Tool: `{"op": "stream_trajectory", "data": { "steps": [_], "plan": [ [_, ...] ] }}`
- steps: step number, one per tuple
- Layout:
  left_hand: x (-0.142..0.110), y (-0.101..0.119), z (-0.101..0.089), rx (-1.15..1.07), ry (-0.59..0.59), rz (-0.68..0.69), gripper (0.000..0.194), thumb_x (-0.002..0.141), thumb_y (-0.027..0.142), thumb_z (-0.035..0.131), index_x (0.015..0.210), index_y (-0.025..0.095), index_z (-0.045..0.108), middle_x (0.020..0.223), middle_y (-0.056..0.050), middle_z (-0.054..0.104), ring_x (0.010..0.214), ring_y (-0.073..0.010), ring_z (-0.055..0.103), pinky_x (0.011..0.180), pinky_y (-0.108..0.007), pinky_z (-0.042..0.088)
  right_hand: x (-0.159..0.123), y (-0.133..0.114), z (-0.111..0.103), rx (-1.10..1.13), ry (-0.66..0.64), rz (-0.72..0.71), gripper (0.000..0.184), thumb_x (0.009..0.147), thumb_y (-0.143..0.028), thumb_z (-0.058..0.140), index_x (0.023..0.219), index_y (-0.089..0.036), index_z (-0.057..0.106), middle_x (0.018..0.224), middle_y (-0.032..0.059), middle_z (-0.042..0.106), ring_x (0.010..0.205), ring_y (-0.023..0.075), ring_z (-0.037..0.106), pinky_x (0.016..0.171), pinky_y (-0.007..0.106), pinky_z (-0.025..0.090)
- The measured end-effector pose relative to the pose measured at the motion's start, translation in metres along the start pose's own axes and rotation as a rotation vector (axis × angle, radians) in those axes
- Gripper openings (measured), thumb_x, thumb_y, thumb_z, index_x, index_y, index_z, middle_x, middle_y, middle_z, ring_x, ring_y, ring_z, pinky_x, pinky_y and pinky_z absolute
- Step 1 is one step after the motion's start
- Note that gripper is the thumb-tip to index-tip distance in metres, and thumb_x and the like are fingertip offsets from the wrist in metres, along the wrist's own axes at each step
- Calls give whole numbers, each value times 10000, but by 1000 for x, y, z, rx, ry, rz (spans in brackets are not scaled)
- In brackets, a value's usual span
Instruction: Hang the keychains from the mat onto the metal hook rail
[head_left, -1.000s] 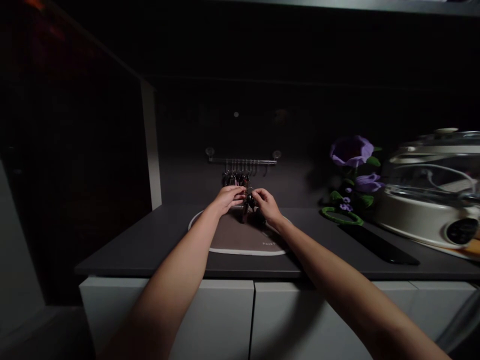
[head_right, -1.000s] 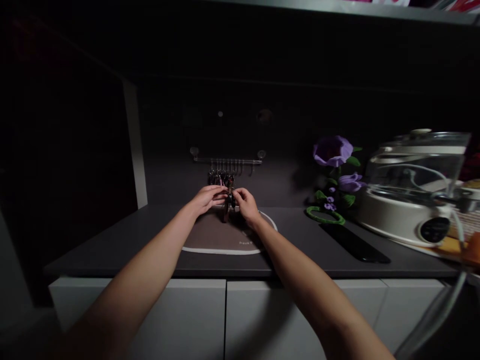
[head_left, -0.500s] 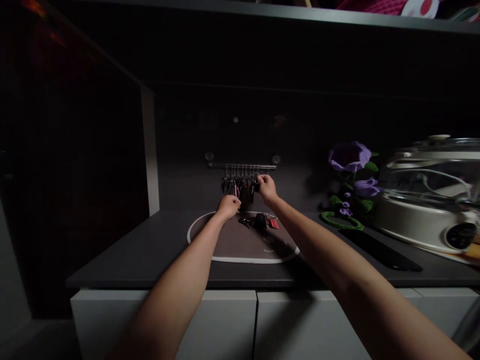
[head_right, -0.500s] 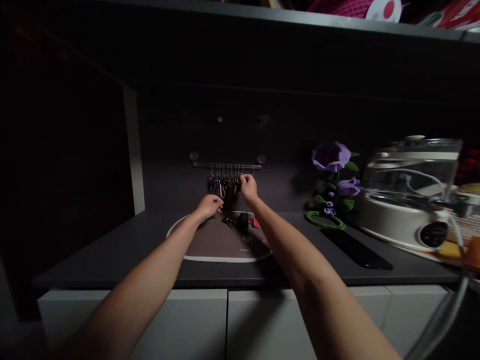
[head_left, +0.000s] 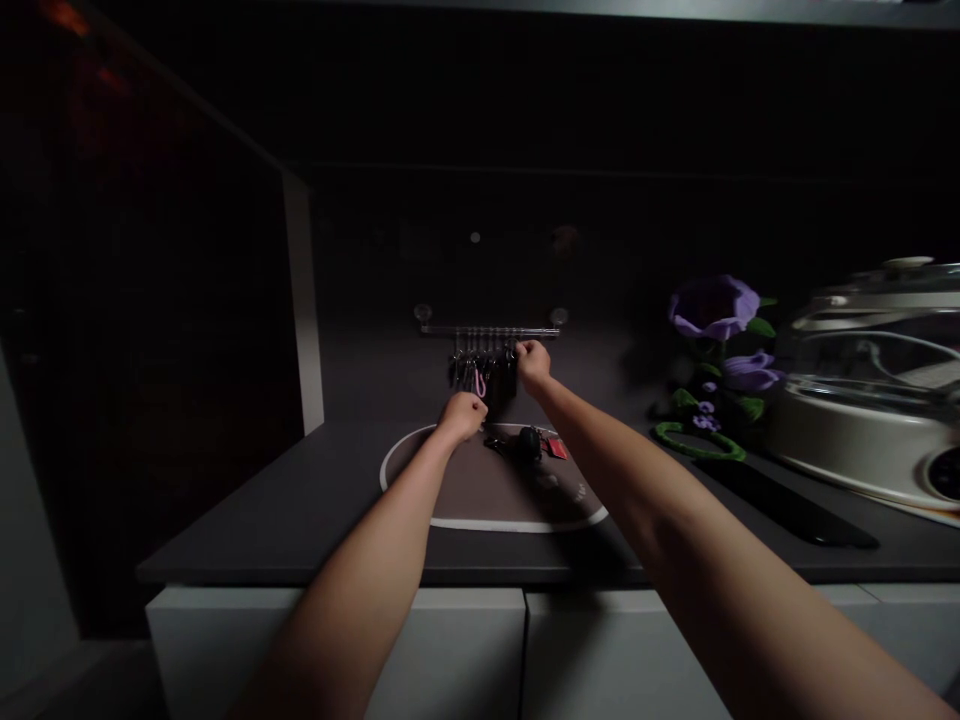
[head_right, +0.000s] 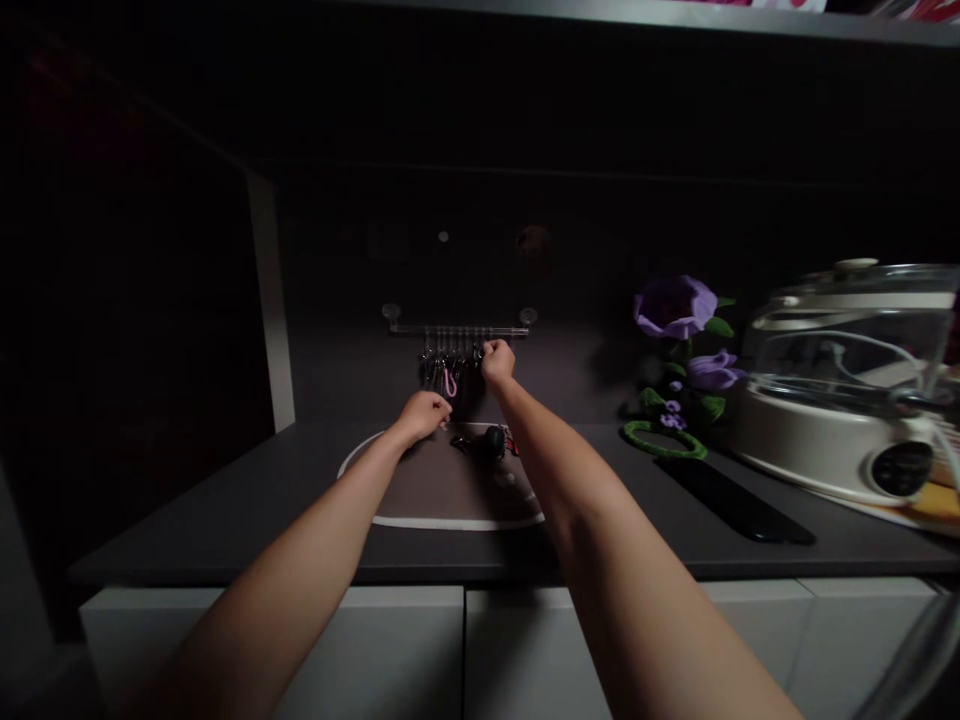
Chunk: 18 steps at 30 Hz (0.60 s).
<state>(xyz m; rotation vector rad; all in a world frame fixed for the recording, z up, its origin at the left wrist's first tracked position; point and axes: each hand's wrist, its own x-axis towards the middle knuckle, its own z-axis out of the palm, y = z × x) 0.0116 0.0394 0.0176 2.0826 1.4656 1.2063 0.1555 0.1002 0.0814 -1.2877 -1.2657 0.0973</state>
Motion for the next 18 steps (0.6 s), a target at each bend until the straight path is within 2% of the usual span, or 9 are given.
{"op": "stream_trajectory", "data": {
  "steps": [10, 18],
  "plan": [
    [3, -3, 0, 8, 7, -12, 175, 701, 136, 497, 704, 109, 670, 644, -49, 652, 531, -97, 579, 548, -191, 441, -5, 13, 8, 56, -4, 53, 254, 755, -305, 467, 847, -130, 626, 857, 81, 649, 769, 155, 565, 729, 245, 402],
    [1, -2, -3, -10, 18, -29, 135, 704, 125, 527, 677, 110, 659, 614, -39, 638, 528, -90, 571, 533, -177, 428, -6, 24, 12, 107, -19, 66, 256, 745, -300, 456, 858, -134, 615, 857, 68, 643, 765, 149, 563, 729, 245, 411]
  ]
}}
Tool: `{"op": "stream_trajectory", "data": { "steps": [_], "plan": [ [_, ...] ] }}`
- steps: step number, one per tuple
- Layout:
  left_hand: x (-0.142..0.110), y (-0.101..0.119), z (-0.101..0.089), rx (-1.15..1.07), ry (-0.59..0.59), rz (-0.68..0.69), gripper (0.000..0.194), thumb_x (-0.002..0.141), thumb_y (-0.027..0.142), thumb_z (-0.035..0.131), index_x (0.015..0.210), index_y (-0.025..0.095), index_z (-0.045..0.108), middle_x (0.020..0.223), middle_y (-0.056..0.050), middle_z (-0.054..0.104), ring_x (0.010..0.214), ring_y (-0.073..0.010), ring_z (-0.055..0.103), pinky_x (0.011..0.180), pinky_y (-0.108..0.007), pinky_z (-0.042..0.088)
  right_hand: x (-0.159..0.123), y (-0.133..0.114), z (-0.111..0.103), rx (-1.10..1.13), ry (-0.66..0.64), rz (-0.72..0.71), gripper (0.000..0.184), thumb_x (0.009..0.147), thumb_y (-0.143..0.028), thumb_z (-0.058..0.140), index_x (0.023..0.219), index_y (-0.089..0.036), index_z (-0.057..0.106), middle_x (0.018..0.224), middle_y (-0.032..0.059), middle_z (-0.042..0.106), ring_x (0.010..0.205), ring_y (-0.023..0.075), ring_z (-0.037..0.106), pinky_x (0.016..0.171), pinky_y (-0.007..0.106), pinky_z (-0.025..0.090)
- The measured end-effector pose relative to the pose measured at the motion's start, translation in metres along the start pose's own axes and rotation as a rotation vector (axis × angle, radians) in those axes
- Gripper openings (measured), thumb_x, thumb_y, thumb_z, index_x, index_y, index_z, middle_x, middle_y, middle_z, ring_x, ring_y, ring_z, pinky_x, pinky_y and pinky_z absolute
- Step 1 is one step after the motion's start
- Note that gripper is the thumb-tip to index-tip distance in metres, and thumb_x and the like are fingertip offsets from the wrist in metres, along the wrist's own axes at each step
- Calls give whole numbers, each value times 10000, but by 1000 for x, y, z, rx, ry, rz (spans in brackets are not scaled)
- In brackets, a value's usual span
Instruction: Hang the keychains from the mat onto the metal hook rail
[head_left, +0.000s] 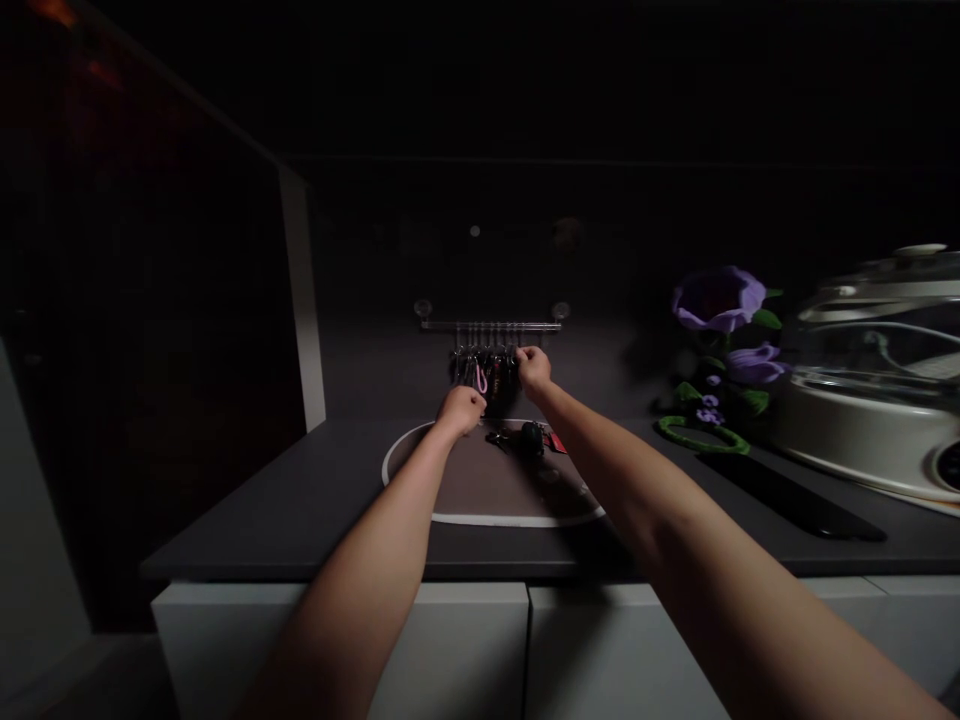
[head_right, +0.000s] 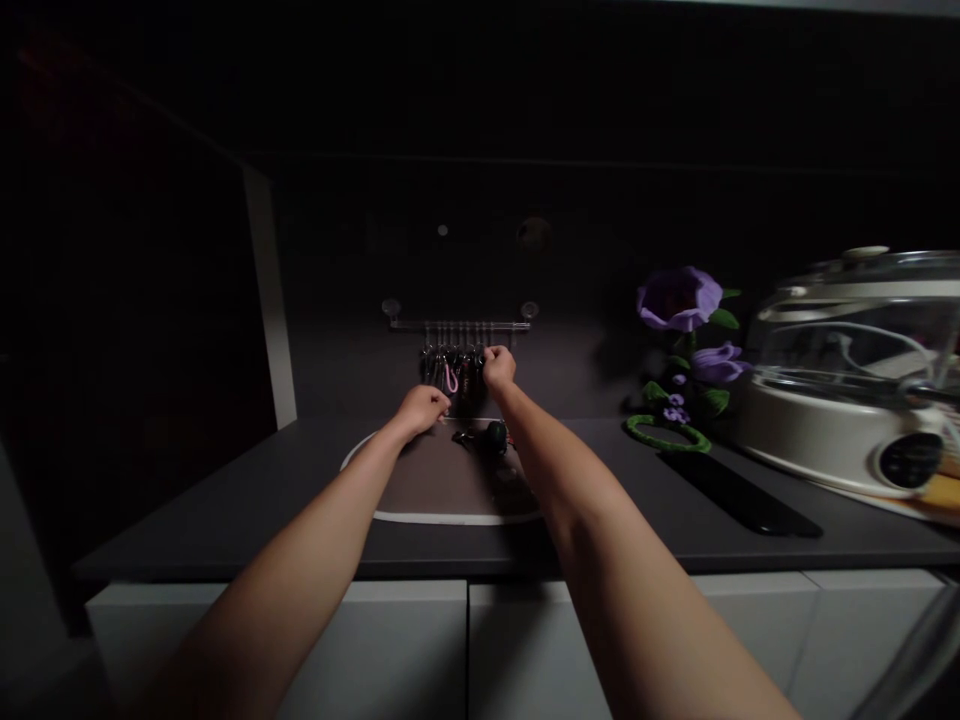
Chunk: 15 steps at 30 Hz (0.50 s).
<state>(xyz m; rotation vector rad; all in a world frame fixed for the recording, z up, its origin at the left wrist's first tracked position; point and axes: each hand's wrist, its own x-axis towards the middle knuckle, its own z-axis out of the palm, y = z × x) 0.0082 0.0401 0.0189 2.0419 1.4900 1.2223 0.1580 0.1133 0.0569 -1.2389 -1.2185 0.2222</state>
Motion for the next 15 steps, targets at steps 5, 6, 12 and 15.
{"op": "stream_trajectory", "data": {
  "steps": [5, 6, 12, 15],
  "plan": [
    [-1, -2, 0, -54, -11, -24, 123, 696, 116, 530, 656, 109, 646, 560, -22, 606, 488, -82, 548, 490, -170, 401, 0, 2, -1, -5, -24, -8, 240, 745, -291, 461, 851, -139, 613, 851, 59, 640, 776, 149, 563, 748, 255, 415],
    [-1, -2, 0, -65, -15, -29, 126, 697, 109, 524, 654, 109, 642, 550, -20, 598, 478, -79, 540, 483, -168, 395, -1, 2, -2, -6, -34, -7, 234, 746, -284, 462, 849, -139, 614, 852, 59, 640, 780, 149, 565, 753, 258, 416],
    [-7, 4, -3, -145, -27, -57, 117, 700, 73, 515, 649, 107, 614, 526, -3, 563, 448, -58, 493, 477, -160, 381, -4, 2, -6, -4, -104, -30, 213, 749, -216, 478, 897, -131, 605, 933, 75, 639, 863, 153, 573, 807, 267, 417],
    [-10, 6, -5, -163, -27, -45, 117, 706, 71, 517, 639, 104, 608, 518, 2, 554, 443, -58, 485, 483, -167, 380, -8, 1, -10, -5, -132, -35, 236, 743, -197, 503, 952, -131, 589, 996, 85, 628, 914, 151, 572, 842, 267, 412]
  ]
}}
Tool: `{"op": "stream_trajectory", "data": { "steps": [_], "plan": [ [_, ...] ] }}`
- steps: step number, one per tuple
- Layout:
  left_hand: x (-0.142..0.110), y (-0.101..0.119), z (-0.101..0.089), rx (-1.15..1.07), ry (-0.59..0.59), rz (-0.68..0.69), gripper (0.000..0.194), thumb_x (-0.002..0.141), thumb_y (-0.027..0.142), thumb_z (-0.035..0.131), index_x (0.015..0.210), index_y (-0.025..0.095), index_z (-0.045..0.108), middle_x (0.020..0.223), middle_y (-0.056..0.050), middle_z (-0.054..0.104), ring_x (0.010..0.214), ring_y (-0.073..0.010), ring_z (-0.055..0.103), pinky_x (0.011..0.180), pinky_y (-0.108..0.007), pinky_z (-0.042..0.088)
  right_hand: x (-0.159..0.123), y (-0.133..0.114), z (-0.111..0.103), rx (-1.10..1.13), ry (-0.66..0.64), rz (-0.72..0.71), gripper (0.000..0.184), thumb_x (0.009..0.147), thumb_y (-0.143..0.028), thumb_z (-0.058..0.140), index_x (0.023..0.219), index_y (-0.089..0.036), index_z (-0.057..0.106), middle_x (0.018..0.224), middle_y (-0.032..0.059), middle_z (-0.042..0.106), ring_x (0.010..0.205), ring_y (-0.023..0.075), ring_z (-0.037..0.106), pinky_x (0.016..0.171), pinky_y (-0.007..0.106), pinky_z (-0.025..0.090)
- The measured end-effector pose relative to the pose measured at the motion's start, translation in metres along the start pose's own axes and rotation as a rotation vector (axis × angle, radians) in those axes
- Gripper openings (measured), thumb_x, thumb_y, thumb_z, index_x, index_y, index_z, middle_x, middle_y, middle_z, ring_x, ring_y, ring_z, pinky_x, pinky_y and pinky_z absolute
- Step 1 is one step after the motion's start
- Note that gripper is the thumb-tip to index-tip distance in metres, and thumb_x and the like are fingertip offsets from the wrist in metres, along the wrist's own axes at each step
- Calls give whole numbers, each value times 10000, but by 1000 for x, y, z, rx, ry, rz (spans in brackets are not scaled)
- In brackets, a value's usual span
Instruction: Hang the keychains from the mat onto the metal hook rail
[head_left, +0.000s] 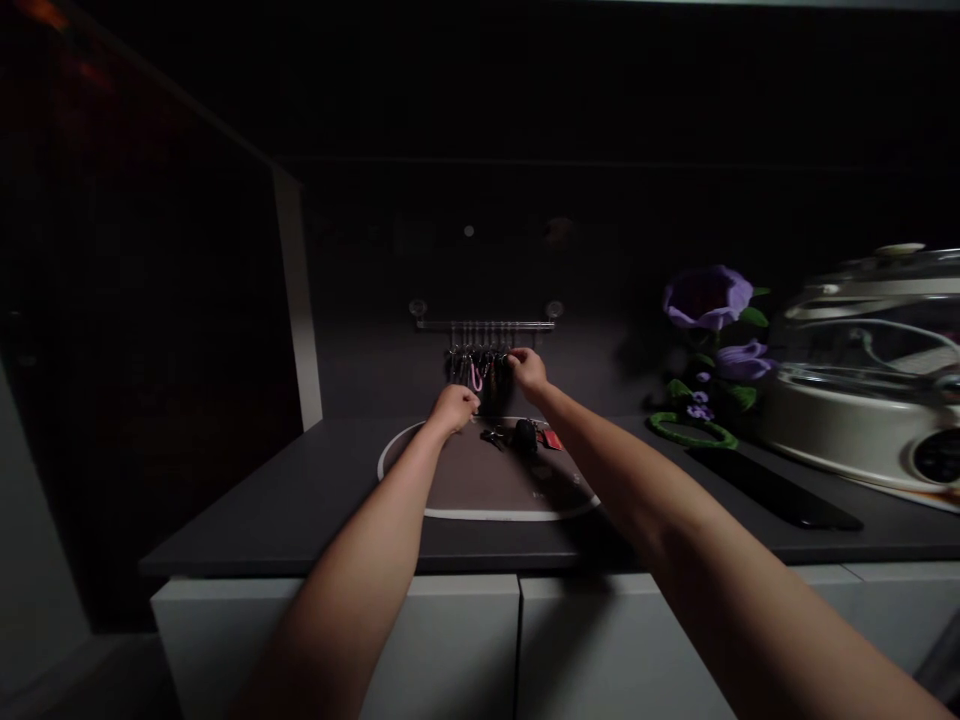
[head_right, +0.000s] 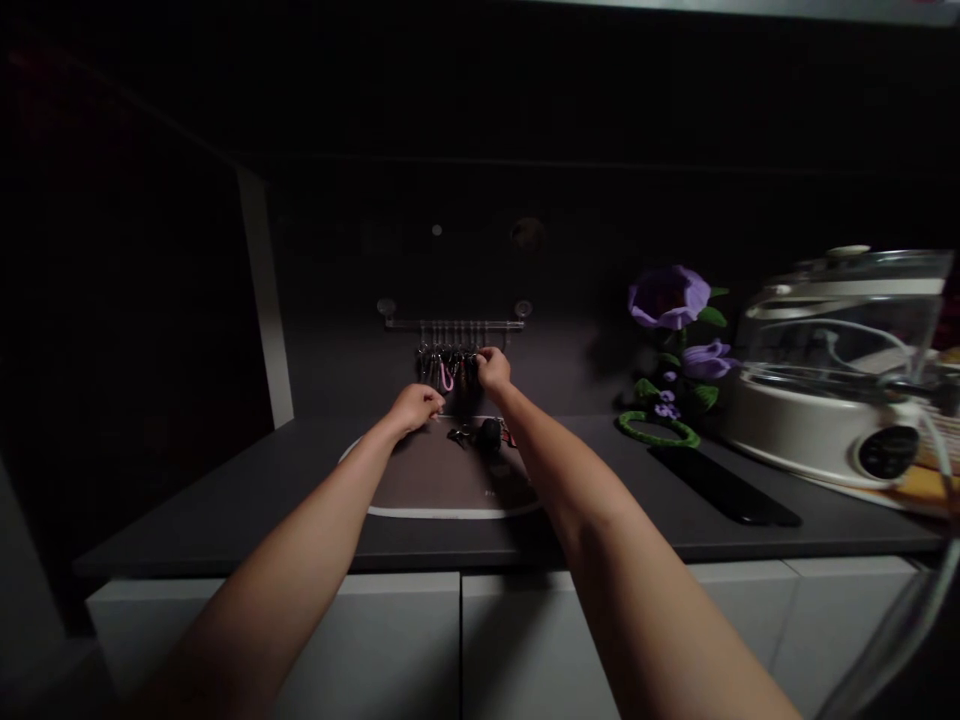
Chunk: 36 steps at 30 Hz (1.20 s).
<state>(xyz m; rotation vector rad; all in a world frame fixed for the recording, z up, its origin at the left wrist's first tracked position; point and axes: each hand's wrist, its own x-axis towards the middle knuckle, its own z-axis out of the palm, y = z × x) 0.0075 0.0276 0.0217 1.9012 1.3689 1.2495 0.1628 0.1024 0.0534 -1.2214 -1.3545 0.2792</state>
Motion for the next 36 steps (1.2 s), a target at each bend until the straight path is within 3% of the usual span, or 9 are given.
{"op": "stream_trajectory", "data": {
  "steps": [6, 11, 17, 22, 28, 36],
  "plan": [
    [-3, 1, -1, 17, -16, 20, 103, 707, 73, 531, 702, 90, 632, 532, -1, 560, 477, -63, 485, 519, -178, 386, -12, -3, -9, -23, -17, -35, 287, 727, -143, 515, 1010, -132, 563, 1067, 100, 603, 976, 154, 561, 874, 280, 412],
    [-3, 1, -1, 96, -45, 61, 131, 676, 82, 579, 782, 96, 657, 664, -31, 627, 597, -88, 537, 614, -199, 422, -35, -4, -21, -19, -49, -68, 255, 722, -152, 519, 969, -147, 583, 1016, 73, 623, 929, 141, 572, 855, 281, 422],
    [-3, -5, 4, 253, -140, 157, 210, 655, 88, 604, 856, 107, 664, 764, -51, 656, 687, -120, 571, 677, -223, 433, -75, 1, -32, -52, -160, -39, 211, 730, -139, 507, 919, -138, 599, 930, 57, 647, 834, 119, 587, 798, 253, 434],
    [-2, -13, 9, 395, -244, 255, 247, 649, 134, 625, 893, 122, 664, 829, -58, 663, 751, -143, 583, 712, -230, 423, -97, 12, -42, -239, -252, -126, 225, 745, -150, 494, 932, -140, 618, 966, 71, 641, 890, 138, 576, 831, 267, 415],
    [-3, -23, 15, 566, -263, 323, 250, 658, 227, 641, 897, 158, 662, 900, -57, 662, 841, -168, 574, 751, -238, 402, -102, 19, -44, -484, -357, -296, 237, 722, -114, 499, 908, -138, 644, 980, 87, 631, 967, 172, 536, 880, 281, 370],
    [-3, -29, 20, 561, -252, 368, 166, 692, 195, 592, 841, 157, 656, 865, -36, 652, 804, -147, 551, 712, -220, 382, -98, 22, -36, -493, -390, -299, 231, 716, -142, 501, 881, -151, 662, 949, 76, 635, 917, 173, 539, 843, 265, 371]
  ]
}}
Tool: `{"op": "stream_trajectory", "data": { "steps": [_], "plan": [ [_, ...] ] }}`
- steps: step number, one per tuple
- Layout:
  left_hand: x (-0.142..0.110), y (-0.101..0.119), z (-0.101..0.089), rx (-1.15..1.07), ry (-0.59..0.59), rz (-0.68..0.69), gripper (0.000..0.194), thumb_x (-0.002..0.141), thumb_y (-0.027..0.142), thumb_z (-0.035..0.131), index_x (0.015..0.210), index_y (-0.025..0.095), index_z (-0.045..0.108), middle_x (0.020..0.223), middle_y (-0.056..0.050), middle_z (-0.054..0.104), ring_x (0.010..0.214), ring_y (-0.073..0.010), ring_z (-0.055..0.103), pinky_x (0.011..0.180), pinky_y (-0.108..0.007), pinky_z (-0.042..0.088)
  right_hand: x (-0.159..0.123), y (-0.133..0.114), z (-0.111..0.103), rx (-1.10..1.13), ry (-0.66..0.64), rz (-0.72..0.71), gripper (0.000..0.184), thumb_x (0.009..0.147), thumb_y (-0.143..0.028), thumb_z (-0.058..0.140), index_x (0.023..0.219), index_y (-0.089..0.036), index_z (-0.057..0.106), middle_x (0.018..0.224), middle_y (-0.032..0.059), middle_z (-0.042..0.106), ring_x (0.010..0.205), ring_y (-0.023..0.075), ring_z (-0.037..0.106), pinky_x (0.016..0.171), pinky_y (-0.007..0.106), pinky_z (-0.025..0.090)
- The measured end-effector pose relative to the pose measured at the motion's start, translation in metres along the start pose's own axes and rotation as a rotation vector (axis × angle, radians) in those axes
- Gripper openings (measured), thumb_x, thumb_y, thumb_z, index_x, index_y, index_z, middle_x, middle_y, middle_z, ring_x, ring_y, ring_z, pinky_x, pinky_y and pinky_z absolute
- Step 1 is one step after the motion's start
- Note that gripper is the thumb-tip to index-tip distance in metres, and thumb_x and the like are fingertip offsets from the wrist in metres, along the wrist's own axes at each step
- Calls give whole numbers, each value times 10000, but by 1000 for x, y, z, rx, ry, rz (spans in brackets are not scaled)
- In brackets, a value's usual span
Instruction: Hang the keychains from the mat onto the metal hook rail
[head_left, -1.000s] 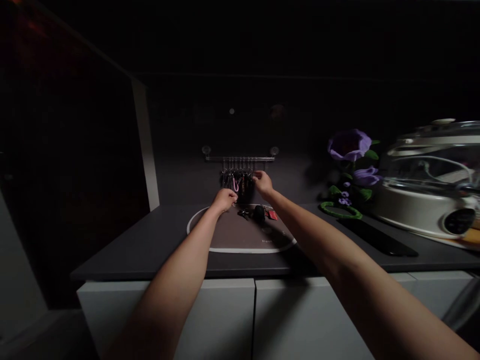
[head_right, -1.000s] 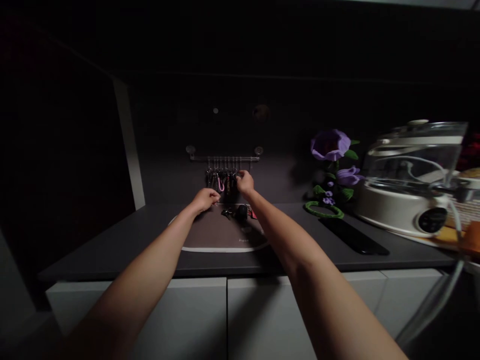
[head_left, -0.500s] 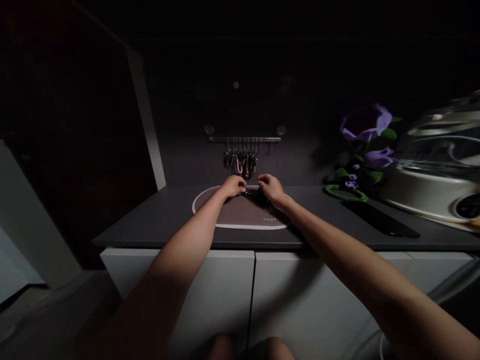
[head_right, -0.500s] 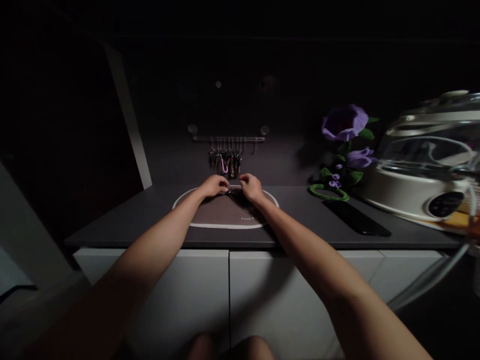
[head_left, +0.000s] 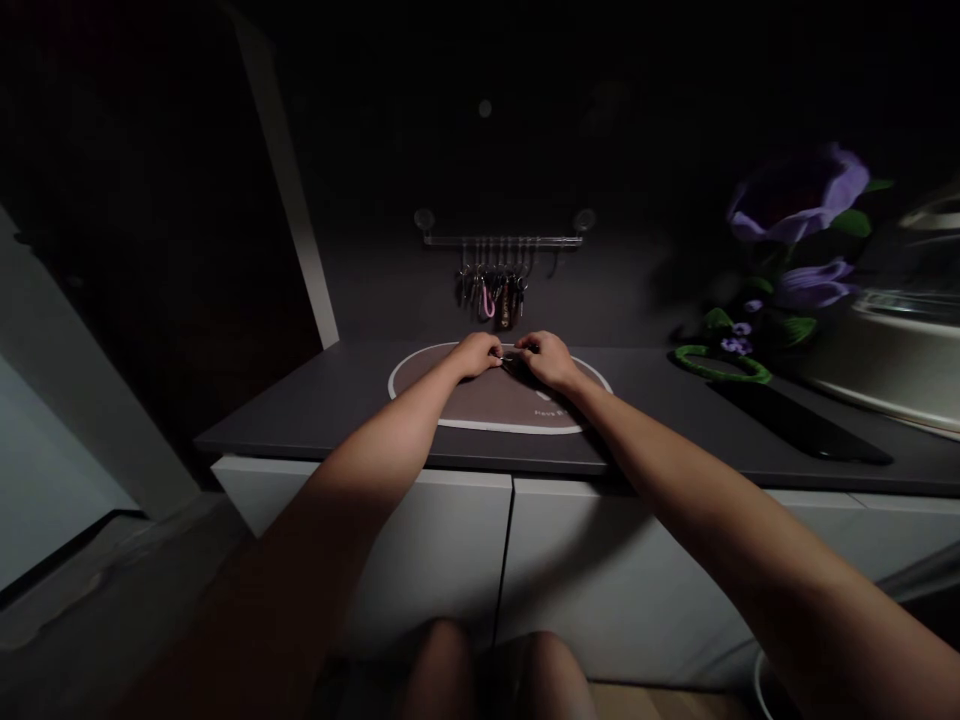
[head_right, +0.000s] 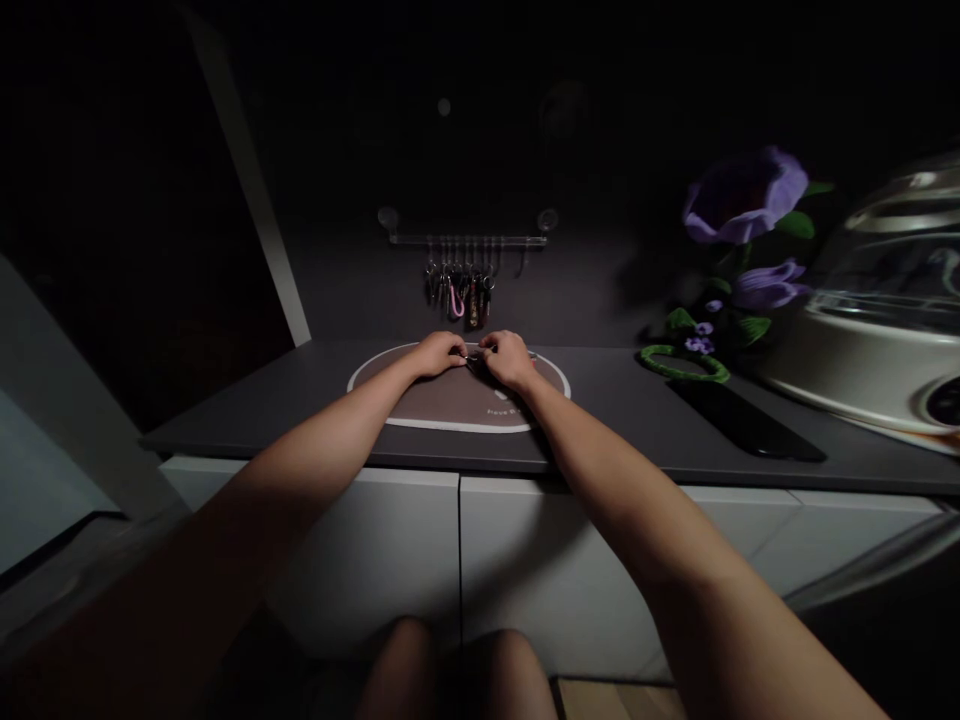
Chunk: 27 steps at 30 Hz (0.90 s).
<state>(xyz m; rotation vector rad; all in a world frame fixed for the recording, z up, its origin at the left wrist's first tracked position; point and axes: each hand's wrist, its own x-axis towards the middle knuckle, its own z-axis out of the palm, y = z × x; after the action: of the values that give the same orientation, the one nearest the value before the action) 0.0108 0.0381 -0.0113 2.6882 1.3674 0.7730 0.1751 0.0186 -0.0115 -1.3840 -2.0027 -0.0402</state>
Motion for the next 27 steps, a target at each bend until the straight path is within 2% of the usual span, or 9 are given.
{"op": "stream_trajectory", "data": {
  "steps": [7, 12, 19, 27],
  "plan": [
    [4, -5, 3, -21, 3, -18, 117, 712, 164, 546, 769, 142, 646, 780, -19, 630, 746, -130, 530, 699, -215, 374, 5, 5, 5, -20, -15, -27, 205, 715, -169, 516, 840, -173, 678, 919, 60, 649, 903, 178, 539, 840, 276, 365],
    [6, -6, 6, 27, -11, -21, 127, 734, 144, 508, 752, 132, 633, 798, -35, 613, 767, -136, 522, 711, -220, 374, 7, 9, 9, -12, -8, -31, 200, 715, -176, 515, 824, -190, 682, 916, 50, 657, 898, 178, 542, 860, 287, 356],
    [4, -7, 9, 47, -13, 7, 108, 724, 200, 559, 789, 145, 624, 856, -40, 592, 846, -146, 514, 760, -218, 377, 7, 8, 10, -8, -17, -9, 207, 708, -180, 518, 828, -197, 686, 911, 50, 660, 889, 179, 542, 843, 287, 366],
    [5, -5, 5, 30, -27, -28, 71, 718, 133, 536, 725, 137, 606, 802, -37, 570, 804, -141, 505, 748, -225, 378, 8, 11, 12, -6, -13, -26, 209, 708, -174, 514, 823, -198, 687, 916, 46, 661, 898, 180, 542, 871, 299, 350]
  ]
}}
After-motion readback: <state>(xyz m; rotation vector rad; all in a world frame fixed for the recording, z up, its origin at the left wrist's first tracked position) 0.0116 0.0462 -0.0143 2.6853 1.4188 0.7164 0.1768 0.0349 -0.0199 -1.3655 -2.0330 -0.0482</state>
